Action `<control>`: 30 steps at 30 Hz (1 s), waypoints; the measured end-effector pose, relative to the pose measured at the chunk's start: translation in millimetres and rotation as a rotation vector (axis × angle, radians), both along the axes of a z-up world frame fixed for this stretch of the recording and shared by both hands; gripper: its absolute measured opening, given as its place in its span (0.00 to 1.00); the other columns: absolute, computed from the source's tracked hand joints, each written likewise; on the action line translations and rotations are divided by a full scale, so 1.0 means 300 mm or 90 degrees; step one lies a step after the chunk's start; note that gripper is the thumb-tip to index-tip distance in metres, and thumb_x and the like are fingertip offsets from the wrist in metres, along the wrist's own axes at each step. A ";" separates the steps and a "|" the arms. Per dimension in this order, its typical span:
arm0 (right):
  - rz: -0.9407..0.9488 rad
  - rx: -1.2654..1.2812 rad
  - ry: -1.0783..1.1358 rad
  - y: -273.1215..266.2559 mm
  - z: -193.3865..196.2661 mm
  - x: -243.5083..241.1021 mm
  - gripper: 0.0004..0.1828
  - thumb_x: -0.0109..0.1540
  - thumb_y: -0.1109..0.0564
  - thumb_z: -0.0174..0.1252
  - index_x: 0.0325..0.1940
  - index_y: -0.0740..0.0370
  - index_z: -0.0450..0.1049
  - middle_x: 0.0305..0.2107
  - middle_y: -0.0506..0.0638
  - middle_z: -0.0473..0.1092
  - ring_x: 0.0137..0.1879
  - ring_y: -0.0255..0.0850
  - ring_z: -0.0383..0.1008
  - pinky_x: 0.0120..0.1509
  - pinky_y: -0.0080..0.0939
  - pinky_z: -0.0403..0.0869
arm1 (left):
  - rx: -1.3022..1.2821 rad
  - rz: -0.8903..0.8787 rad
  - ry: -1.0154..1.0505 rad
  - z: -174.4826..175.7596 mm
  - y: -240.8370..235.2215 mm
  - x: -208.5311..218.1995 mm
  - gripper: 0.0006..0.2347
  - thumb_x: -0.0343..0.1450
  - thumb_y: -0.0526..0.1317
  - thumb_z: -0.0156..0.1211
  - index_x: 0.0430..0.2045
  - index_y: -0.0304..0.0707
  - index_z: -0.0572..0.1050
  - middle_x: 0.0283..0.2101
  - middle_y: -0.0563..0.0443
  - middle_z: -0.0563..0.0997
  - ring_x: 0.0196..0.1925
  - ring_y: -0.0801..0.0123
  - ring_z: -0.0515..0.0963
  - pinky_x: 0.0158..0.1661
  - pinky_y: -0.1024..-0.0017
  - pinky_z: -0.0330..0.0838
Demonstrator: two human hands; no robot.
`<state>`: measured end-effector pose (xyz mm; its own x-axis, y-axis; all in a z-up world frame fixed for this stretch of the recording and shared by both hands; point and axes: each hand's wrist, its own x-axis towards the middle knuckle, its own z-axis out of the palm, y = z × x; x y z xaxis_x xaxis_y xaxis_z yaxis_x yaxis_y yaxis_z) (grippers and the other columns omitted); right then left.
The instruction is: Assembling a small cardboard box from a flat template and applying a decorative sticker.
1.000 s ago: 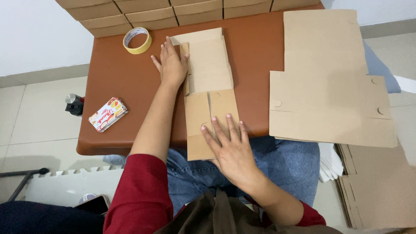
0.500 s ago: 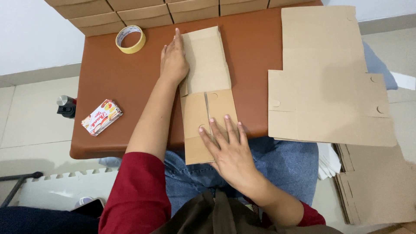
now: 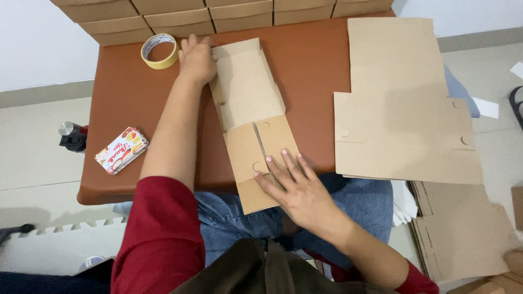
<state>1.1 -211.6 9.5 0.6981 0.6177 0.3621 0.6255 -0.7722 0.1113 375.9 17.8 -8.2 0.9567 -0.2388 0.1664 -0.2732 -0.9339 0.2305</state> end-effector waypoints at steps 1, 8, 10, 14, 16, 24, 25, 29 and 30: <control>0.001 -0.005 -0.002 -0.024 0.030 0.007 0.30 0.65 0.56 0.45 0.74 0.49 0.59 0.68 0.60 0.59 0.73 0.68 0.56 0.75 0.66 0.57 | -0.005 0.001 -0.002 0.035 0.044 -0.012 0.12 0.72 0.37 0.54 0.50 0.41 0.74 0.51 0.36 0.67 0.53 0.42 0.63 0.49 0.48 0.61; 0.037 -0.061 0.002 -0.195 0.167 0.112 0.29 0.59 0.62 0.56 0.66 0.52 0.68 0.62 0.52 0.68 0.72 0.51 0.62 0.78 0.61 0.55 | -0.127 0.069 -0.025 0.309 0.382 -0.393 0.07 0.66 0.37 0.66 0.34 0.39 0.79 0.34 0.46 0.81 0.36 0.50 0.78 0.35 0.56 0.68; 0.012 -0.107 0.020 -0.234 0.161 0.172 0.31 0.62 0.61 0.49 0.71 0.51 0.64 0.68 0.52 0.63 0.78 0.51 0.54 0.81 0.62 0.48 | -0.142 0.115 -0.004 0.351 0.432 -0.554 0.06 0.67 0.39 0.63 0.34 0.39 0.79 0.34 0.47 0.81 0.36 0.51 0.77 0.35 0.56 0.67; -0.085 -0.177 -0.078 -0.275 0.146 0.280 0.22 0.65 0.55 0.50 0.62 0.38 0.72 0.63 0.42 0.70 0.74 0.42 0.64 0.77 0.55 0.58 | -0.072 0.135 -0.036 0.327 0.485 -0.782 0.15 0.68 0.41 0.68 0.48 0.39 0.76 0.30 0.43 0.80 0.38 0.40 0.82 0.39 0.46 0.73; -0.100 -0.211 -0.056 -0.276 0.168 0.304 0.25 0.65 0.57 0.49 0.64 0.35 0.71 0.65 0.43 0.69 0.74 0.43 0.63 0.77 0.54 0.58 | -0.098 0.151 -0.014 0.321 0.476 -0.867 0.21 0.68 0.40 0.69 0.56 0.40 0.73 0.30 0.46 0.80 0.37 0.45 0.82 0.39 0.47 0.73; -0.220 0.051 0.226 -0.327 0.231 0.258 0.27 0.68 0.55 0.49 0.73 0.53 0.63 0.61 0.57 0.66 0.66 0.52 0.69 0.65 0.55 0.67 | -0.037 0.042 -0.172 0.356 0.189 -1.041 0.25 0.67 0.40 0.71 0.58 0.32 0.73 0.46 0.37 0.75 0.52 0.42 0.71 0.48 0.47 0.65; -0.221 0.047 0.226 -0.333 0.216 0.252 0.27 0.68 0.55 0.49 0.73 0.53 0.63 0.61 0.57 0.66 0.66 0.52 0.69 0.65 0.55 0.67 | -0.041 0.042 -0.172 0.339 0.133 -1.029 0.25 0.67 0.40 0.71 0.58 0.32 0.73 0.46 0.37 0.75 0.52 0.42 0.71 0.48 0.47 0.65; -0.206 0.210 0.284 -0.359 0.169 0.228 0.19 0.67 0.49 0.56 0.60 0.58 0.73 0.49 0.55 0.66 0.61 0.55 0.66 0.65 0.54 0.63 | -0.097 -0.162 -0.162 0.256 -0.081 -0.963 0.23 0.70 0.45 0.65 0.58 0.35 0.71 0.51 0.43 0.75 0.60 0.54 0.69 0.61 0.48 0.51; -0.201 0.258 0.301 -0.364 0.157 0.222 0.17 0.66 0.49 0.59 0.57 0.57 0.74 0.48 0.53 0.64 0.61 0.54 0.64 0.66 0.53 0.61 | -0.094 -0.204 -0.177 0.231 -0.131 -0.941 0.24 0.69 0.45 0.65 0.59 0.34 0.70 0.54 0.42 0.75 0.63 0.56 0.68 0.64 0.47 0.47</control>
<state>67.8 -320.9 56.7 0.9615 0.2399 0.1339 0.2747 -0.8479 -0.4533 93.6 -21.6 61.2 0.7524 -0.4702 0.4613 -0.6138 -0.7545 0.2322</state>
